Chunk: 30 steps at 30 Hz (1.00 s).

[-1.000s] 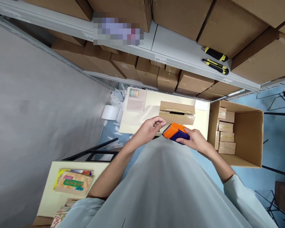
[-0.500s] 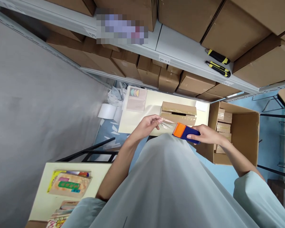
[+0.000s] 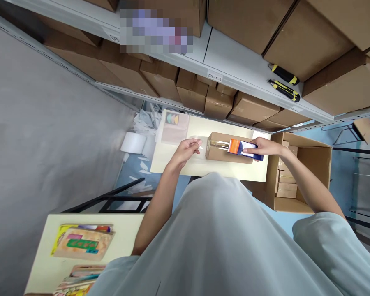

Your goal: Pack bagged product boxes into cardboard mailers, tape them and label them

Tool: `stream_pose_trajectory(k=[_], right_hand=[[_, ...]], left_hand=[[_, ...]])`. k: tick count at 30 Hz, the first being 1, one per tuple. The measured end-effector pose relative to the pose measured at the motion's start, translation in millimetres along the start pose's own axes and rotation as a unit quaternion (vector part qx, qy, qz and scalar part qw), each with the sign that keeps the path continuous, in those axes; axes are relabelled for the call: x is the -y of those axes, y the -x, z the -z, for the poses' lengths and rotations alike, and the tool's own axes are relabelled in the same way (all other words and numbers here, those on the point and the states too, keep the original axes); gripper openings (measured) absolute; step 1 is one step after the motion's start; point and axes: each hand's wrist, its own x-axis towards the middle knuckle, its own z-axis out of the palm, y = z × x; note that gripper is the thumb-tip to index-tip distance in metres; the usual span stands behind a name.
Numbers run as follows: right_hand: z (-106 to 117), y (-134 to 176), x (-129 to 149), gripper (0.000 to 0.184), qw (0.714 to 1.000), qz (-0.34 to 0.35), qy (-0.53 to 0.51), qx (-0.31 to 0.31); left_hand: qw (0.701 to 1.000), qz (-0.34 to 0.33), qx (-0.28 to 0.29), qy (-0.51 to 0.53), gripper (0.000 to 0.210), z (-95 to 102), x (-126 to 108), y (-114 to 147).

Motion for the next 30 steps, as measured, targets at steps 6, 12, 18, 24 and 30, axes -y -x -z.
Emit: stream_pose_trajectory(k=[6,12,18,24,30], right_hand=[[-1.6,-20.8,-9.7,0.075,1.000,-0.004,0.008,0.012],[-0.6,-22.9,-3.6,0.076,0.999,-0.016,0.000,0.031],[-3.7,-22.7,0.0,0.075,0.999,-0.024,-0.012,0.036],[-6.0,-23.4,0.1,0.077,0.999,-0.031,-0.001,0.018],[-10.3,-24.0,0.2,0.078,0.999,-0.039,0.025,0.016]], left_hand=[[1.000,0.018,-0.024,0.004,0.050,3.9,18.5,-13.3],[0.999,0.038,-0.026,0.000,0.047,3.7,30.7,-21.0],[0.998,0.058,-0.039,0.006,0.048,-3.0,45.1,-28.6],[0.997,0.070,-0.041,-0.005,0.040,-28.6,57.1,-36.2],[0.986,0.075,-0.132,-0.062,0.058,-42.3,67.3,-29.8]])
